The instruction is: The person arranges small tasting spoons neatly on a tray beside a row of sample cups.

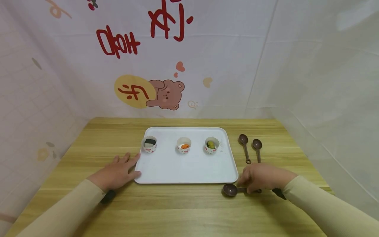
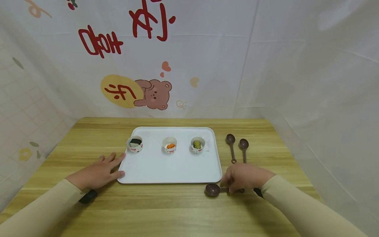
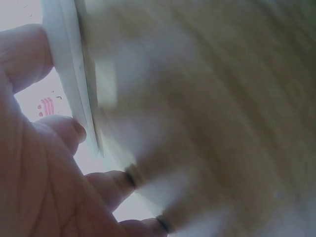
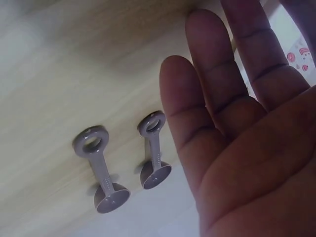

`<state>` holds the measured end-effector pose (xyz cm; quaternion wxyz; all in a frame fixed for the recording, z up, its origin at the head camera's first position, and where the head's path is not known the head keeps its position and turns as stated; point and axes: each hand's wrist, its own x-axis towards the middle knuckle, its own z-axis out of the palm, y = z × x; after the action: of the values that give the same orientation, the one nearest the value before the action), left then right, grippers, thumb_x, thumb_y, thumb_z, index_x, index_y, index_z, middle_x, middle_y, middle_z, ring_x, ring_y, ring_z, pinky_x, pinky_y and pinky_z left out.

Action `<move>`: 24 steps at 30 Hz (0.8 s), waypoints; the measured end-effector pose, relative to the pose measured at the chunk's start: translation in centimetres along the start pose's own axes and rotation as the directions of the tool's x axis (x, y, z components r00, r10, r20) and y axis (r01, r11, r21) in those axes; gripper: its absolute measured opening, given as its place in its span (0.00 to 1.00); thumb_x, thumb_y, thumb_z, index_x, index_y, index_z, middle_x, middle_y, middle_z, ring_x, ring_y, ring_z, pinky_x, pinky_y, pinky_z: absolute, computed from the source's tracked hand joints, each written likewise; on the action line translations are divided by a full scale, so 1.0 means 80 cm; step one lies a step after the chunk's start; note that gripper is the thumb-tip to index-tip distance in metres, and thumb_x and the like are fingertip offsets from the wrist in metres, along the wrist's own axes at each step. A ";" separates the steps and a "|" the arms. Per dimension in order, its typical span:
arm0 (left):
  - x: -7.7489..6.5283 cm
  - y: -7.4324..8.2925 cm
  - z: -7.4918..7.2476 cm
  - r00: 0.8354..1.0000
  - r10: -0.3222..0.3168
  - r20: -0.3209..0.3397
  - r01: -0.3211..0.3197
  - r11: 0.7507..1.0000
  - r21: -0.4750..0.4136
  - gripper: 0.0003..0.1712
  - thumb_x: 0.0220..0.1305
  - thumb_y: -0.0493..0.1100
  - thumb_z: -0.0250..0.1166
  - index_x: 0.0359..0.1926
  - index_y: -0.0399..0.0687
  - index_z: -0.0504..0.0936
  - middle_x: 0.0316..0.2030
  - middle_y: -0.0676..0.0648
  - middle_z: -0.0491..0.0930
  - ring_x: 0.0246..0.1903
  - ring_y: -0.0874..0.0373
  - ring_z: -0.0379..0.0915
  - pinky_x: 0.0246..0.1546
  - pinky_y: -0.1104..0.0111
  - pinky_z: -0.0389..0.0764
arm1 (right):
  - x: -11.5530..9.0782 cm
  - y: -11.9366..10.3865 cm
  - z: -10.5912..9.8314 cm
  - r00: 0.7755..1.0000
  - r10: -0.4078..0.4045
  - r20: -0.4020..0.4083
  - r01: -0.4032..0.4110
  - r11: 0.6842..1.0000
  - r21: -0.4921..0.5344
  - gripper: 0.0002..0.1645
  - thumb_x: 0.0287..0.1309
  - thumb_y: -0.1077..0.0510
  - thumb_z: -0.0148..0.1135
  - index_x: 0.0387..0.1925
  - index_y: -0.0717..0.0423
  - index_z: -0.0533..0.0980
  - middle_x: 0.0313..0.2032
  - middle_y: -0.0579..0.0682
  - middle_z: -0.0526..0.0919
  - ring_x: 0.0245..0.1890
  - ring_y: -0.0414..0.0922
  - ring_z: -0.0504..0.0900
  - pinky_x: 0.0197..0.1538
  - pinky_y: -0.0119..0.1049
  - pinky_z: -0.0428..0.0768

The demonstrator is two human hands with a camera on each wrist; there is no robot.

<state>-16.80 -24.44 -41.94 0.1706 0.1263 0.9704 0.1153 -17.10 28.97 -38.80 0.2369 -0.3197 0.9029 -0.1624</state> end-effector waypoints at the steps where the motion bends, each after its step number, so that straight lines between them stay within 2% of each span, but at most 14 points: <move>1: 0.000 0.000 0.000 1.000 -0.001 0.001 0.001 1.000 0.001 0.51 0.74 0.73 0.53 0.84 0.50 0.54 0.79 0.21 0.51 0.71 0.08 0.45 0.61 0.20 0.61 | 0.000 0.000 0.001 1.000 -0.007 -0.001 0.007 1.000 -0.006 0.22 0.47 0.56 0.82 0.46 0.35 0.91 0.35 0.30 0.85 0.35 0.25 0.74 0.39 0.27 0.78; 11: 0.001 -0.001 0.000 1.000 -0.003 0.012 0.003 1.000 0.005 0.52 0.75 0.74 0.52 0.85 0.49 0.53 0.79 0.21 0.50 0.71 0.07 0.44 0.60 0.20 0.63 | -0.001 -0.002 0.004 1.000 0.002 0.007 -0.002 1.000 -0.012 0.22 0.50 0.56 0.82 0.48 0.35 0.91 0.36 0.29 0.84 0.36 0.25 0.75 0.39 0.27 0.78; 18: 0.004 -0.004 0.002 0.999 -0.016 0.029 0.016 1.000 -0.004 0.52 0.73 0.76 0.51 0.85 0.53 0.52 0.80 0.23 0.49 0.72 0.08 0.43 0.61 0.21 0.63 | 0.000 -0.007 0.005 1.000 0.000 0.006 0.000 1.000 -0.004 0.21 0.50 0.59 0.82 0.47 0.36 0.91 0.35 0.30 0.84 0.33 0.25 0.74 0.37 0.27 0.78; 24: 0.002 -0.005 0.002 1.000 -0.005 0.017 0.005 1.000 -0.003 0.52 0.74 0.75 0.51 0.85 0.51 0.52 0.79 0.21 0.49 0.71 0.08 0.43 0.61 0.21 0.63 | 0.000 -0.008 0.005 1.000 -0.022 0.003 0.022 1.000 -0.011 0.20 0.50 0.59 0.82 0.46 0.36 0.91 0.35 0.30 0.84 0.33 0.25 0.74 0.37 0.27 0.77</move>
<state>-16.99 -24.74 -42.26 0.1795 0.1245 0.9690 0.1151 -16.58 28.42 -38.82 0.2344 -0.3312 0.8999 -0.1596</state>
